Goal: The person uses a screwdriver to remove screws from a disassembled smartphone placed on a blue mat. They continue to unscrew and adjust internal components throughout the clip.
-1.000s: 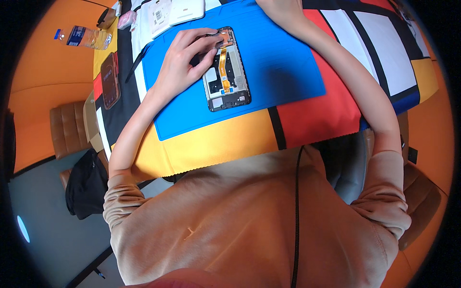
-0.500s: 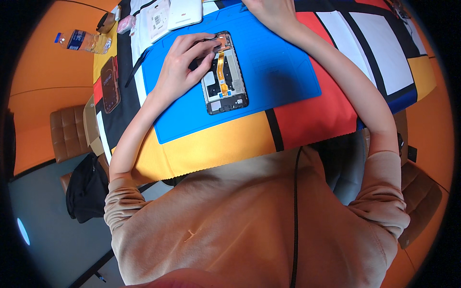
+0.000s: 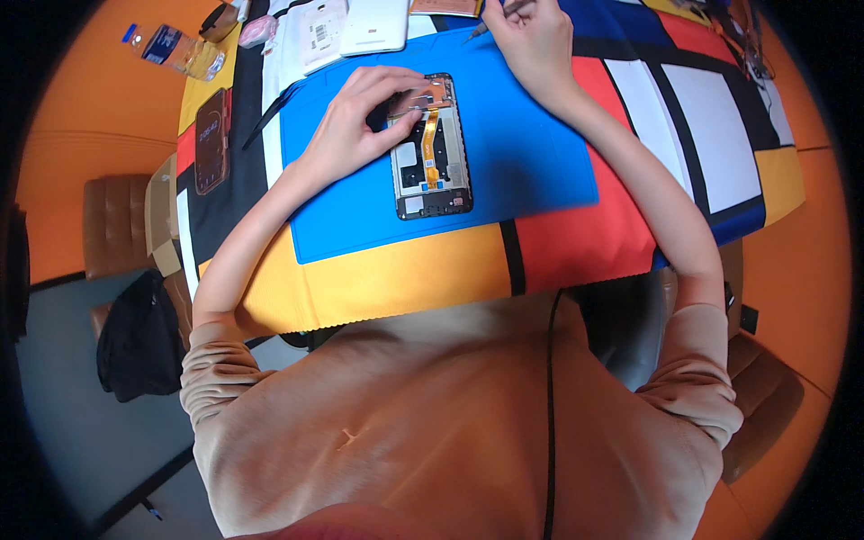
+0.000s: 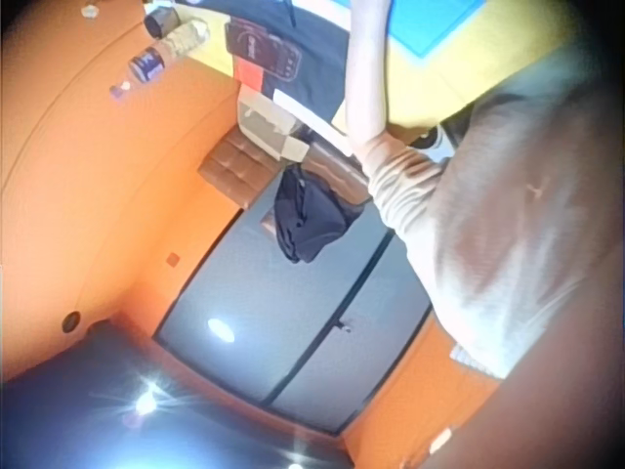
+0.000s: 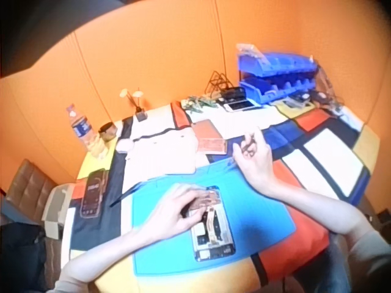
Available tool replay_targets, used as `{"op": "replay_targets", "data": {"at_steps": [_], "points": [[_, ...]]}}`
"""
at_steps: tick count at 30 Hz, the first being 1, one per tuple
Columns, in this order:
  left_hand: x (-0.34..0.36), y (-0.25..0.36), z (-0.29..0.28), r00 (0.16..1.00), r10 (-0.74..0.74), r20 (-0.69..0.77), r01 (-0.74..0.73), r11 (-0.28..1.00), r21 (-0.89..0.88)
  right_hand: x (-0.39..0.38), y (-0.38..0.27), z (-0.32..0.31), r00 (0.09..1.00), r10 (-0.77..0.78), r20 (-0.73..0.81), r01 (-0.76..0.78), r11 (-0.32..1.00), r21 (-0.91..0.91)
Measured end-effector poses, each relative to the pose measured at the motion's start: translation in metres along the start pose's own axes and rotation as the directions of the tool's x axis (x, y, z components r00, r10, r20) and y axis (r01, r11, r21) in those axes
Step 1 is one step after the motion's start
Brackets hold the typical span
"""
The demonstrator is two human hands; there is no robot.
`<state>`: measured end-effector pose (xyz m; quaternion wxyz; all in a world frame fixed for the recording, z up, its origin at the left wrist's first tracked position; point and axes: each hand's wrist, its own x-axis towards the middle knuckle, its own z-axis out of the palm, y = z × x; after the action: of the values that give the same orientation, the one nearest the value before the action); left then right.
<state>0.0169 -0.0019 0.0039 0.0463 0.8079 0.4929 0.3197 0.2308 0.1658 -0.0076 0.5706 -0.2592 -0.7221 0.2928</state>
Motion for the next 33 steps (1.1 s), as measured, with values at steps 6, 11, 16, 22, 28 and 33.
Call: {"op": "replay_targets", "data": {"at_steps": [6,11,16,22,28,33], "points": [[0.002,-0.015,-0.003,0.97,-0.244,0.012,0.239,0.937,-0.255,-0.016,-0.023,0.02,0.991,0.085,0.108,-0.111,0.958,0.264],[0.004,-0.018,0.0,0.943,-0.332,0.0,0.314,0.894,-0.319,-0.019,-0.033,0.043,0.979,0.111,0.173,-0.156,0.95,0.272],[0.003,-0.02,0.001,0.942,-0.335,-0.009,0.318,0.902,-0.292,-0.017,-0.022,0.044,0.976,0.14,0.169,-0.185,0.937,0.295],[0.0,-0.022,0.002,0.955,-0.296,-0.009,0.281,0.915,-0.291,-0.024,-0.033,0.044,0.976,0.163,0.144,-0.193,0.954,0.231],[-0.001,-0.025,0.002,0.961,-0.277,0.005,0.265,0.914,-0.307,-0.024,-0.053,0.048,0.967,0.216,0.134,-0.235,0.96,0.152],[-0.001,-0.026,0.002,0.962,-0.274,0.017,0.264,0.907,-0.329,-0.024,-0.055,0.047,0.967,0.214,0.142,-0.233,0.962,0.142]]}}
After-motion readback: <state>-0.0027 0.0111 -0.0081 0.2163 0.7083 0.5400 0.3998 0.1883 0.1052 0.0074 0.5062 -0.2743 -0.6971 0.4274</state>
